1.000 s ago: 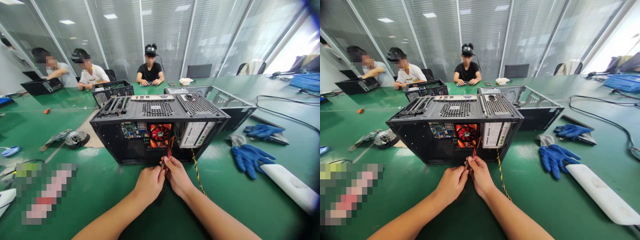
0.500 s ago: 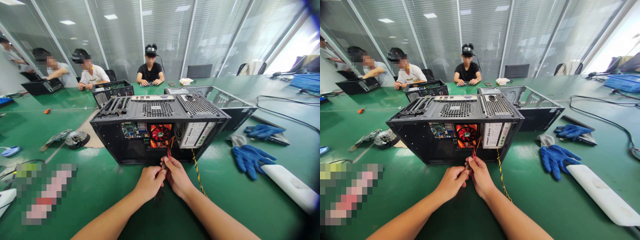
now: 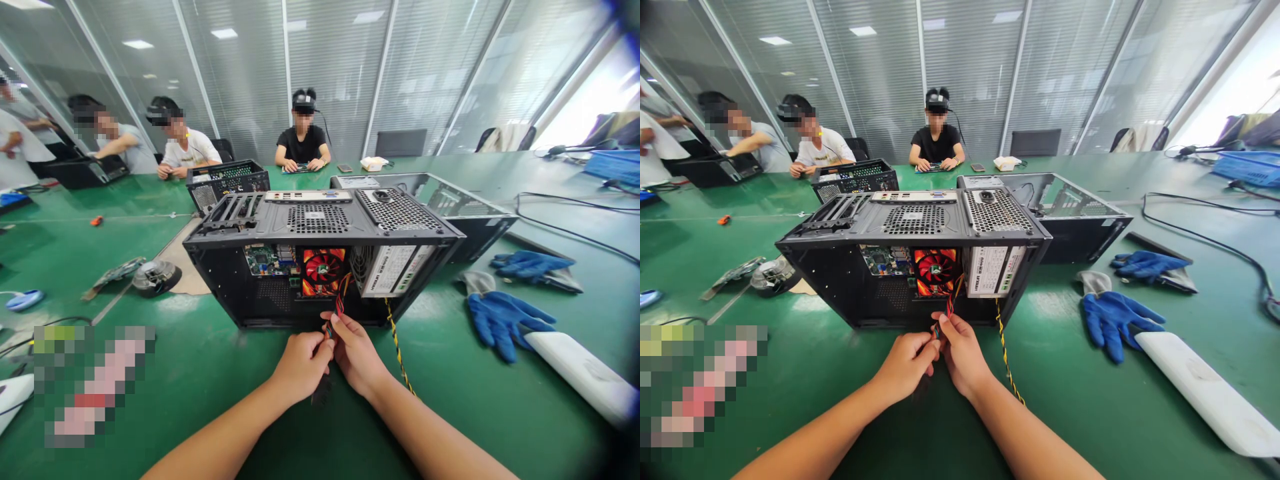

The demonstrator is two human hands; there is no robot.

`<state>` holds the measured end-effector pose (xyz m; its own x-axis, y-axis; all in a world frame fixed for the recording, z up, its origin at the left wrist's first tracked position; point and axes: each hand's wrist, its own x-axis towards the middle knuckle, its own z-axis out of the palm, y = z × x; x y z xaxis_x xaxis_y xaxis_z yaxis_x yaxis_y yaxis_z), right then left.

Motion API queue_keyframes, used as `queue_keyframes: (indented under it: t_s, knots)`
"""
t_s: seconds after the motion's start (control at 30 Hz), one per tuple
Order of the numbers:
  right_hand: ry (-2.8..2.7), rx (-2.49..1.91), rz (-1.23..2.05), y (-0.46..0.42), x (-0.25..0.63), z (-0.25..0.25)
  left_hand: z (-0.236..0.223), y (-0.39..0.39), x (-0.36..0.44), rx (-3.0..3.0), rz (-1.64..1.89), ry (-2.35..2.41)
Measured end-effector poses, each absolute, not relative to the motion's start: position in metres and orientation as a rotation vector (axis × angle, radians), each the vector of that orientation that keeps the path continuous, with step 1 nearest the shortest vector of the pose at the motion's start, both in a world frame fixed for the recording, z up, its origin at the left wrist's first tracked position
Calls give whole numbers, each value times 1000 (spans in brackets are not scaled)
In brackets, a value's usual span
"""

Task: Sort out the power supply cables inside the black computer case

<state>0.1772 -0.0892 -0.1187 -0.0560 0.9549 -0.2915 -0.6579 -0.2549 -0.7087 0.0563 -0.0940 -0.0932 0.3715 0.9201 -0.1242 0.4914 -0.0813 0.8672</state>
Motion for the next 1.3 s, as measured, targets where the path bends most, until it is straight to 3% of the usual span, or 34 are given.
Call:
queue_keyframes:
  t_s: [0.17, 0.5, 0.8, 1.3]
  knots:
    - [-500, -842, 1631, -89, 176, -120, -96, -92, 55, 1664, 589, 1226]
    - [-500, -906, 1561, -87, 176, -123, -93, -94, 54, 2107, 600, 1367]
    - [-470, -900, 1602, -87, 177, -122, -95, -94, 55, 1915, 608, 1349]
    - [-477, -924, 1497, -87, 174, -126, -98, -94, 54, 2099, 576, 1368]
